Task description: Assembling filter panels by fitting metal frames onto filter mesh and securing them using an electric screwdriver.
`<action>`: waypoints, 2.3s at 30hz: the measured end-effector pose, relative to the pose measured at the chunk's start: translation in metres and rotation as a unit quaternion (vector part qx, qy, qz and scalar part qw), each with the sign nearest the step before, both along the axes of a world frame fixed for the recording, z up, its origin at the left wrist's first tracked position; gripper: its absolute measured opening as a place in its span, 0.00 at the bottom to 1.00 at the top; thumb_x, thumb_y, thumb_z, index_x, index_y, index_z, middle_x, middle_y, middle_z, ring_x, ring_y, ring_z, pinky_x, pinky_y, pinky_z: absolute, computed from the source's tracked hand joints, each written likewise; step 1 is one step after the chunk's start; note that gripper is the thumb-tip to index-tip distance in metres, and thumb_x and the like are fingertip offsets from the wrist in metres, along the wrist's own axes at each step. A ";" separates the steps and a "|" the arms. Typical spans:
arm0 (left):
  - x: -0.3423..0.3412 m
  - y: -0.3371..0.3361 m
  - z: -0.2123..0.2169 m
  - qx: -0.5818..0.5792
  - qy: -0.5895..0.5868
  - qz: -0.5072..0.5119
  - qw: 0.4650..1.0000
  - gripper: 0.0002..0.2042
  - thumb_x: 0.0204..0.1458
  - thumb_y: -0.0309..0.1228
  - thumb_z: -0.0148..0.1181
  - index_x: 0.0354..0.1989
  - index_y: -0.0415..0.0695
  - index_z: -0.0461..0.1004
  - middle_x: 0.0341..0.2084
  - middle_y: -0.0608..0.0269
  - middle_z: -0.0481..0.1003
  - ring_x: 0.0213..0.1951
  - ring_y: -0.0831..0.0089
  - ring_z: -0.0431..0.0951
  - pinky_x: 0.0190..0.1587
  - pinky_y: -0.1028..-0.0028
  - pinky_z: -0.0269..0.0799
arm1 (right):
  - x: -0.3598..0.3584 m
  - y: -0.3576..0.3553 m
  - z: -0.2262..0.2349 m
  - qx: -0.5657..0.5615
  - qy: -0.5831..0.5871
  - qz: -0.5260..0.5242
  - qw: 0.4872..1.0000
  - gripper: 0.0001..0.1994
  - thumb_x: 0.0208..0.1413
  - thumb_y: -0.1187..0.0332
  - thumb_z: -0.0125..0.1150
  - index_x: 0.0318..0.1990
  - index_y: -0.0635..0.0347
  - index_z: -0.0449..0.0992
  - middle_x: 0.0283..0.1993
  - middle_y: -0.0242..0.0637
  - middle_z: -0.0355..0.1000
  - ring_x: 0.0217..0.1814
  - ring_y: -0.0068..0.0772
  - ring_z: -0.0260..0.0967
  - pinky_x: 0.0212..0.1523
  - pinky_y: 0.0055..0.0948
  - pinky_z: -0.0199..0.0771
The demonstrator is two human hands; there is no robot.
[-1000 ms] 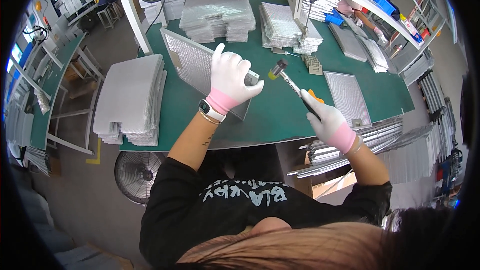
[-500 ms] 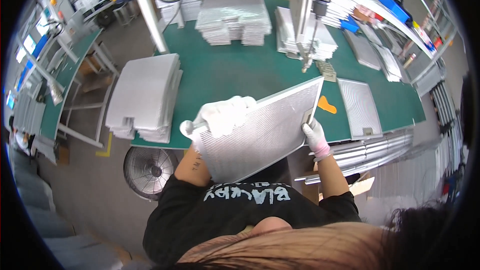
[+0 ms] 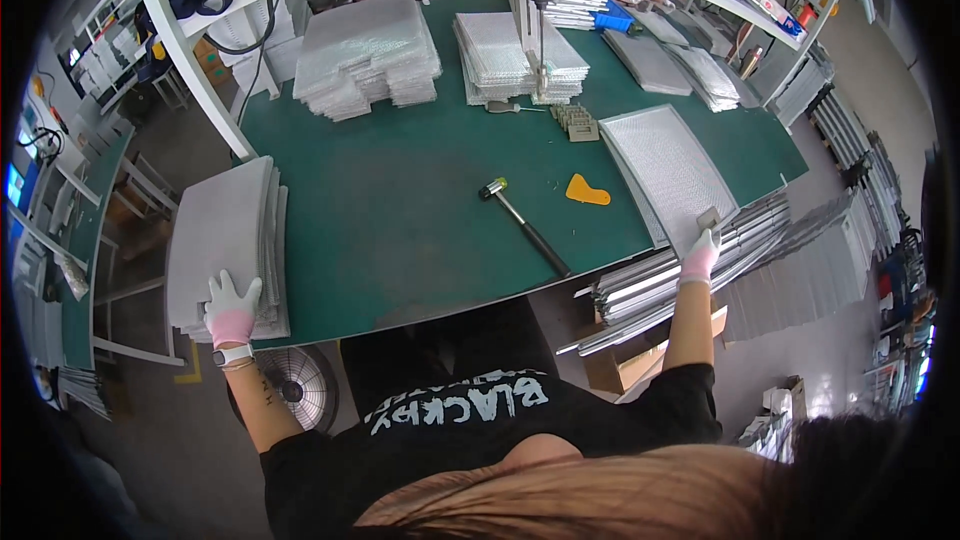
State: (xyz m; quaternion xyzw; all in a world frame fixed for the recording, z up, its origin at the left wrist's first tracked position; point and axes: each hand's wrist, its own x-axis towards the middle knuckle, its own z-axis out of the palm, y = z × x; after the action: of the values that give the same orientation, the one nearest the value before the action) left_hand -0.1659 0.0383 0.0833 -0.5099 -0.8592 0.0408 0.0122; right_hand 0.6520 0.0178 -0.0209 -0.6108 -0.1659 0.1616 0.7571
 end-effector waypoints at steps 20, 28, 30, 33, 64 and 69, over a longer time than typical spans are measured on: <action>-0.108 0.007 0.119 0.118 -0.371 0.037 0.920 0.30 0.57 0.61 0.50 0.43 0.42 0.77 0.27 0.60 0.75 0.20 0.68 0.71 0.23 0.70 0.70 | 0.024 0.022 -0.034 -0.295 -0.178 -0.086 0.935 0.26 0.55 0.63 0.57 0.59 0.69 0.67 0.55 0.55 0.72 0.56 0.53 0.70 0.60 0.39 0.66; -0.016 -0.060 0.172 0.325 -0.410 -0.093 0.847 0.35 0.60 0.58 0.49 0.64 0.38 0.66 0.56 0.56 0.72 0.53 0.67 0.74 0.56 0.65 0.68 | -0.034 0.006 0.011 -0.518 -0.403 -0.008 0.754 0.32 0.54 0.54 0.55 0.61 0.71 0.65 0.47 0.61 0.75 0.51 0.62 0.73 0.54 0.49 0.72; 0.061 -0.081 0.155 0.307 -0.439 -0.215 0.817 0.33 0.53 0.49 0.65 0.61 0.38 0.69 0.55 0.53 0.73 0.56 0.61 0.73 0.61 0.64 0.65 | -0.106 0.018 0.055 -0.435 -0.444 0.074 0.780 0.29 0.57 0.56 0.55 0.62 0.67 0.67 0.48 0.57 0.75 0.50 0.57 0.74 0.54 0.46 0.72; 0.134 -0.073 0.081 0.219 -0.122 -0.322 0.913 0.31 0.43 0.44 0.71 0.54 0.40 0.73 0.53 0.46 0.73 0.55 0.51 0.74 0.57 0.60 0.70 | -0.225 0.051 0.092 -0.220 -0.496 0.204 0.815 0.20 0.58 0.63 0.57 0.56 0.60 0.75 0.49 0.49 0.77 0.49 0.50 0.75 0.54 0.40 0.73; 0.129 0.350 0.076 0.112 -0.167 -0.195 0.960 0.38 0.56 0.48 0.53 0.69 0.36 0.53 0.64 0.40 0.62 0.63 0.50 0.66 0.65 0.60 0.61 | -0.468 0.369 0.204 -0.279 -0.651 0.257 0.657 0.28 0.56 0.48 0.51 0.54 0.64 0.71 0.58 0.56 0.64 0.58 0.52 0.69 0.56 0.48 0.69; 0.138 0.360 0.082 0.175 -0.203 -0.142 0.953 0.34 0.56 0.48 0.51 0.65 0.37 0.59 0.59 0.41 0.69 0.63 0.50 0.66 0.65 0.58 0.60 | -0.461 0.372 0.206 -0.215 -0.662 0.238 0.678 0.22 0.56 0.54 0.52 0.51 0.60 0.73 0.51 0.53 0.68 0.51 0.50 0.72 0.53 0.47 0.69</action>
State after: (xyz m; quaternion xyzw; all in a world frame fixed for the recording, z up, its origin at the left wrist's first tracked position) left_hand -0.0280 0.3985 0.1657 -0.6138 -0.7563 -0.2161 -0.0677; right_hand 0.1913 0.3896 0.1850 -0.6443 -0.7239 -0.0790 0.2338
